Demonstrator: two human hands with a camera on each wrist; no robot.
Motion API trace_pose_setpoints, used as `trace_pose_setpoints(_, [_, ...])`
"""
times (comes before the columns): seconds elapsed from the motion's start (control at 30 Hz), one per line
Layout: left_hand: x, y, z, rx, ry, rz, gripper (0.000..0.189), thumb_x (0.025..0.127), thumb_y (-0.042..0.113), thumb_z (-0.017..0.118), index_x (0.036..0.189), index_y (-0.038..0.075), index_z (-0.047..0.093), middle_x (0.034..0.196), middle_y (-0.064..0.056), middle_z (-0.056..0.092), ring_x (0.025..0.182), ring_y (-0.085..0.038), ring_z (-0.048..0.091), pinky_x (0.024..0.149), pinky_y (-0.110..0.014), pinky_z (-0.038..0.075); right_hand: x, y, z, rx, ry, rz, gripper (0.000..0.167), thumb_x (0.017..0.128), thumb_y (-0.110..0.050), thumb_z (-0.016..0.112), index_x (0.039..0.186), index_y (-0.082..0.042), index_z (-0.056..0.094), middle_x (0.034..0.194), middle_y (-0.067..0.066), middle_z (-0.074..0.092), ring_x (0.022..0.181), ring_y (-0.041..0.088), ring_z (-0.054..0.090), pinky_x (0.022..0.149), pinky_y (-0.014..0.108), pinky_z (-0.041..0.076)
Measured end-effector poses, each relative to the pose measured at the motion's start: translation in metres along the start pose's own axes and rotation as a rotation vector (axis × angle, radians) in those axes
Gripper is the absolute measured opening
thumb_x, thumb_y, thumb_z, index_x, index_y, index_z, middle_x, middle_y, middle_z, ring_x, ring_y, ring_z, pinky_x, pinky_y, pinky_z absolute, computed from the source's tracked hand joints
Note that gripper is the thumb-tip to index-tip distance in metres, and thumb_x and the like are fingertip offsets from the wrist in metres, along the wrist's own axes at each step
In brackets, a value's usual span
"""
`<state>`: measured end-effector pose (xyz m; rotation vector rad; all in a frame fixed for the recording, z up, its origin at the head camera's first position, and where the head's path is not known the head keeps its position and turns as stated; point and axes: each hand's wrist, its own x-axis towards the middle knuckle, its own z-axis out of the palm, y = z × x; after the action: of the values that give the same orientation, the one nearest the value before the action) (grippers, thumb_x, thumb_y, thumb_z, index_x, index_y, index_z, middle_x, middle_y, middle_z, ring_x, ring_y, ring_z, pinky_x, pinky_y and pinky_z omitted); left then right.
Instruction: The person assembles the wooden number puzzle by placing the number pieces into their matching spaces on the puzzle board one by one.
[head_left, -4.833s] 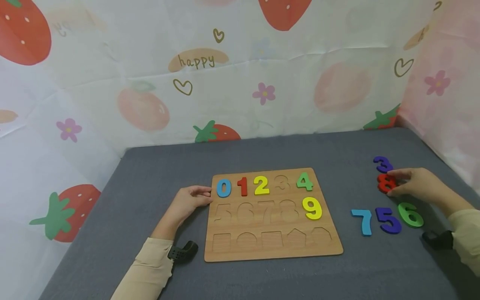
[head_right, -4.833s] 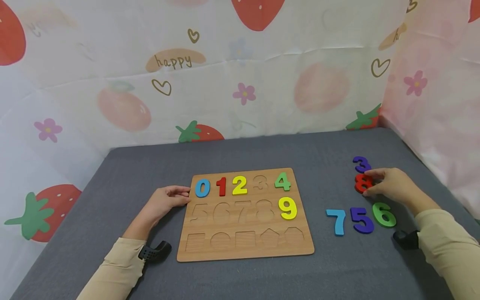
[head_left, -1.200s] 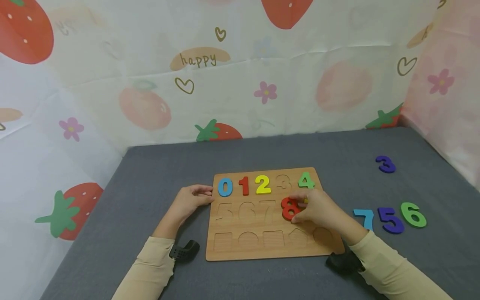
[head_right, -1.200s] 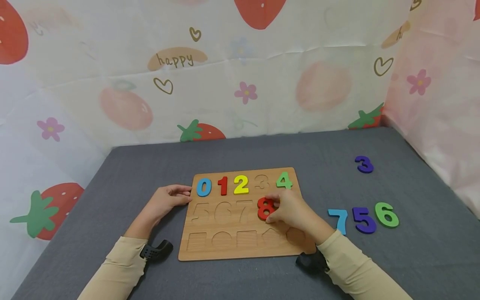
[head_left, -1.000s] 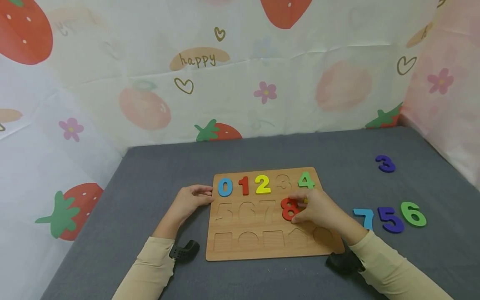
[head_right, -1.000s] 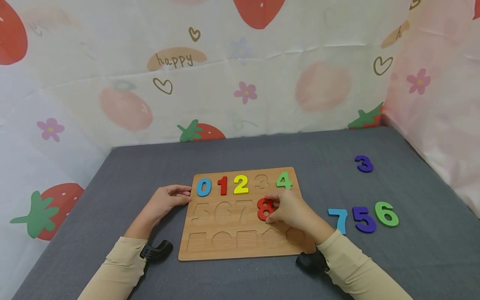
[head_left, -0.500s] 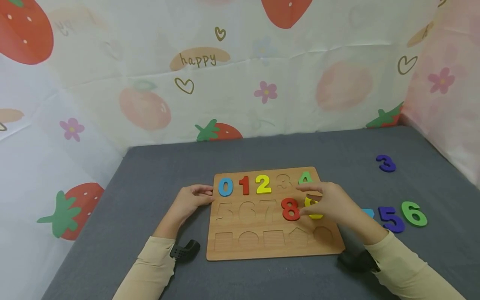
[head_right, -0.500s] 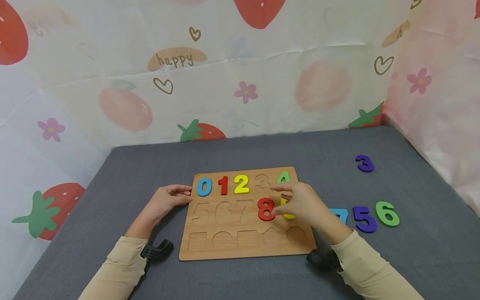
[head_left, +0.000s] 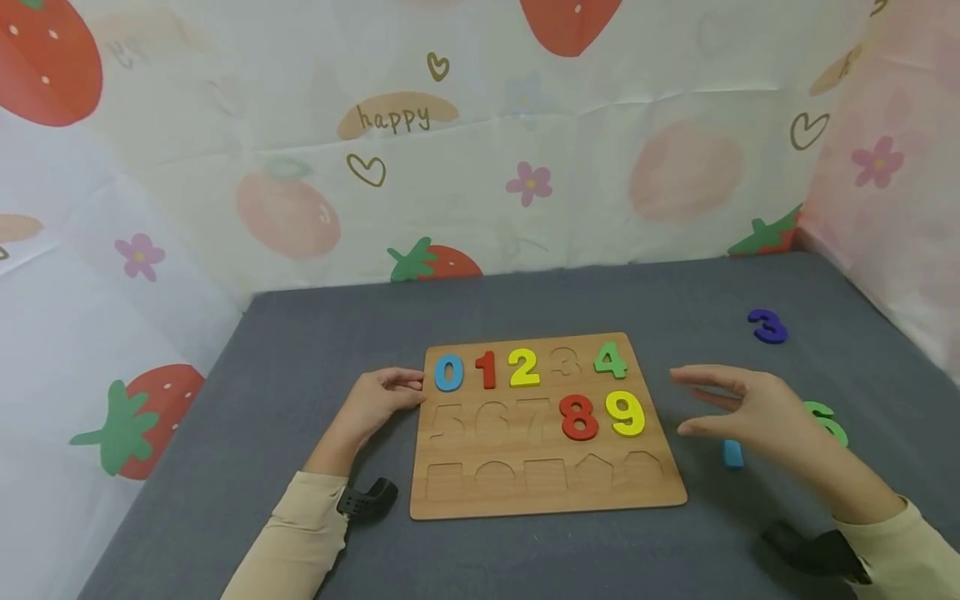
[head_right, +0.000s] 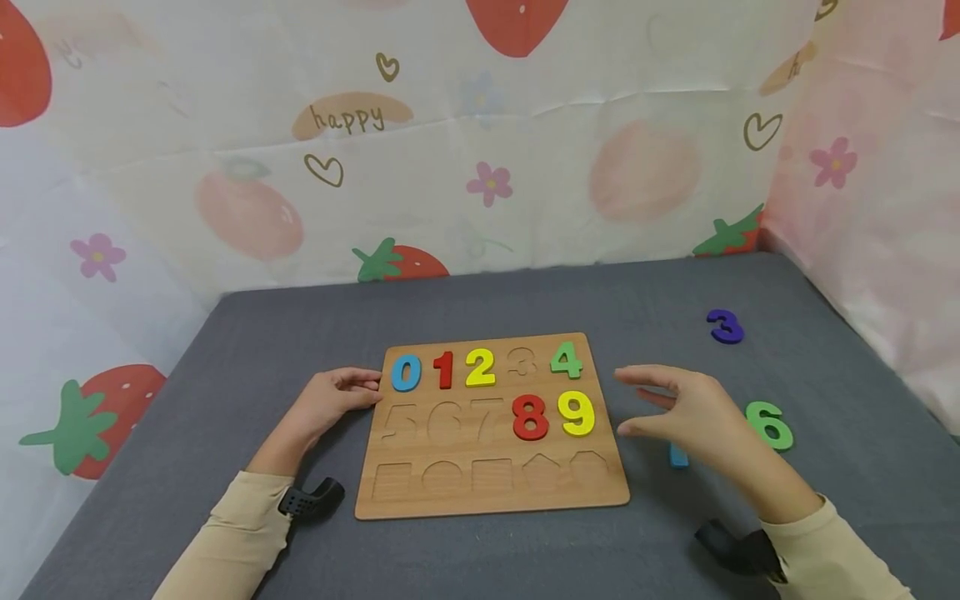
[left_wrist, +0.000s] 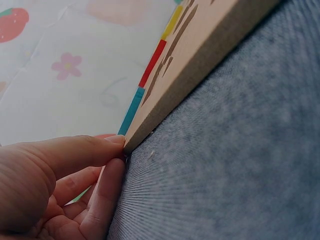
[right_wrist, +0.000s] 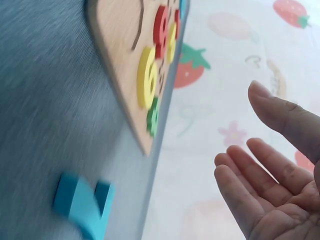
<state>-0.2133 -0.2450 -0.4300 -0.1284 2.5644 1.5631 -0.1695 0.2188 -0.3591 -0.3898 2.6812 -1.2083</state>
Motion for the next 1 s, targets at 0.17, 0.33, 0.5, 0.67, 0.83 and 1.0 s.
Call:
trace_pose_setpoints(0.17, [0.0, 0.0, 0.0, 0.003, 0.006, -0.007, 0.041, 0.088, 0.015, 0.074, 0.127, 0.003, 0.066, 0.113, -0.012, 0.07, 0.095, -0.01, 0.062, 0.084, -0.024, 0.047, -0.01, 0.016, -0.014, -0.051, 0.017, 0.067, 0.072, 0.082, -0.039, 0.08, 0.145, -0.015, 0.053, 0.151, 0.013, 0.049, 0.131, 0.032, 0.054, 0.089, 0.036, 0.056])
trace_pose_setpoints(0.33, [0.0, 0.002, 0.001, 0.008, 0.006, -0.014, 0.041, 0.088, 0.015, 0.074, 0.127, 0.004, 0.066, 0.112, -0.011, 0.07, 0.097, -0.012, 0.063, 0.085, -0.026, 0.047, -0.018, 0.032, -0.025, -0.106, 0.045, 0.103, 0.072, 0.083, -0.044, 0.078, 0.145, -0.016, 0.052, 0.152, 0.015, 0.047, 0.13, 0.018, 0.056, 0.089, 0.039, 0.056])
trace_pose_setpoints(0.5, [-0.002, 0.002, 0.001, 0.01, 0.012, -0.015, 0.041, 0.088, 0.016, 0.074, 0.127, 0.005, 0.067, 0.112, -0.011, 0.07, 0.097, -0.013, 0.063, 0.085, -0.025, 0.046, -0.025, 0.046, -0.031, -0.124, 0.071, 0.103, 0.073, 0.081, -0.043, 0.08, 0.143, -0.014, 0.054, 0.15, 0.018, 0.049, 0.11, -0.024, 0.046, 0.084, 0.027, 0.057])
trace_pose_setpoints(0.67, [-0.002, 0.002, 0.001, 0.007, 0.017, -0.011, 0.042, 0.089, 0.016, 0.074, 0.127, 0.003, 0.066, 0.112, -0.011, 0.07, 0.094, -0.01, 0.062, 0.083, -0.024, 0.046, -0.029, 0.055, -0.032, -0.135, 0.064, 0.126, 0.075, 0.081, -0.042, 0.08, 0.144, -0.011, 0.053, 0.149, 0.02, 0.048, 0.109, -0.021, 0.051, 0.083, 0.031, 0.057])
trace_pose_setpoints(0.83, [-0.002, 0.002, 0.001, 0.005, 0.02, -0.01, 0.041, 0.088, 0.016, 0.075, 0.126, 0.002, 0.066, 0.11, -0.011, 0.07, 0.093, -0.009, 0.062, 0.083, -0.023, 0.046, -0.031, 0.06, -0.026, -0.128, 0.02, 0.127, 0.076, 0.082, -0.038, 0.08, 0.145, -0.005, 0.051, 0.149, 0.026, 0.046, 0.122, 0.027, 0.063, 0.083, 0.04, 0.057])
trace_pose_setpoints(1.0, [-0.001, 0.001, 0.002, 0.003, 0.02, -0.022, 0.041, 0.088, 0.015, 0.074, 0.126, 0.004, 0.066, 0.11, -0.009, 0.07, 0.094, -0.01, 0.062, 0.084, -0.024, 0.046, -0.03, 0.067, -0.021, -0.14, -0.013, 0.079, 0.076, 0.082, -0.032, 0.081, 0.143, 0.001, 0.05, 0.146, 0.031, 0.046, 0.124, 0.049, 0.053, 0.084, 0.042, 0.057])
